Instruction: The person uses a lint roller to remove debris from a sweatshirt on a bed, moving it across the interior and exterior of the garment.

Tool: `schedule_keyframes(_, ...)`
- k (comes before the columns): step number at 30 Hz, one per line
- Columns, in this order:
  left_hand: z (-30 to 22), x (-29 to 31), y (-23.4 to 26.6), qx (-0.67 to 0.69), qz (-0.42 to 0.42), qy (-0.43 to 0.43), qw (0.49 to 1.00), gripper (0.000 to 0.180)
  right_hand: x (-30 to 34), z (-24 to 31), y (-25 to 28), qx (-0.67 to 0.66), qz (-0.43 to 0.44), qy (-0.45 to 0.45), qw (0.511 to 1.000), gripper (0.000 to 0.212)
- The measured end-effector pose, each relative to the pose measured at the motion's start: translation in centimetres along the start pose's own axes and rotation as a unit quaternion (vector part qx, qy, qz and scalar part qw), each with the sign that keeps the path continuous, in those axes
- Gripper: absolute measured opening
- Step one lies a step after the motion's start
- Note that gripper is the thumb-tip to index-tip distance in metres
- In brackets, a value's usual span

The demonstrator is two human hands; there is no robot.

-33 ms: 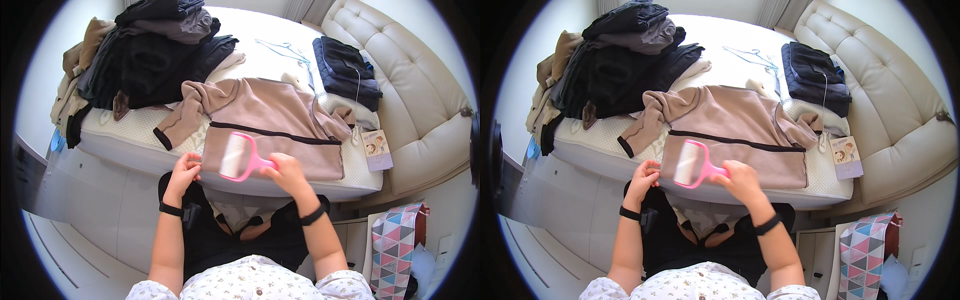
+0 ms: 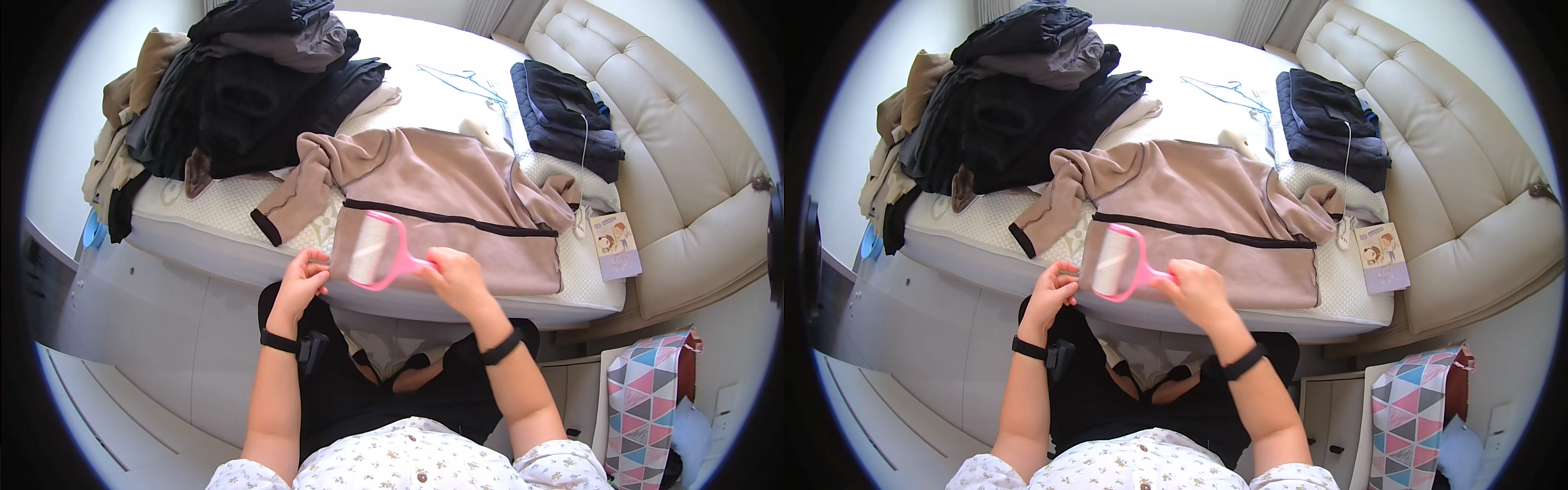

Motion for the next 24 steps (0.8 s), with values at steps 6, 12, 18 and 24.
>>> schedule_keyframes(6,1.2,-1.0,0.2,-0.008,-0.019,-0.003,1.0,0.023,-2.2,2.1,-5.1,-0.056,0.079,-0.069,0.993,0.053)
schedule_keyframes(12,1.9,-1.3,-0.5,0.074,-0.053,-0.024,0.996,0.019,-2.3,2.6,-3.9,-0.098,0.152,-0.041,0.983,0.056)
schedule_keyframes(18,1.2,-1.7,0.4,-0.015,-0.043,0.006,0.999,0.017,-2.5,0.3,-4.4,0.074,0.129,-0.038,0.988,0.056)
schedule_keyframes(24,1.0,-1.3,0.1,0.011,-0.062,0.007,0.998,0.019,0.6,-8.7,5.0,0.093,0.169,-0.171,0.966,0.052)
Point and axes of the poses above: each hand's wrist, its own x-axis away from the middle knuckle, its own y-axis out of the back of the hand, z = x × y, the point moved 1 cm from there along -x, towards the middle knuckle, and after that the axes turned 11 degrees about -z, right-handed, at the moved point
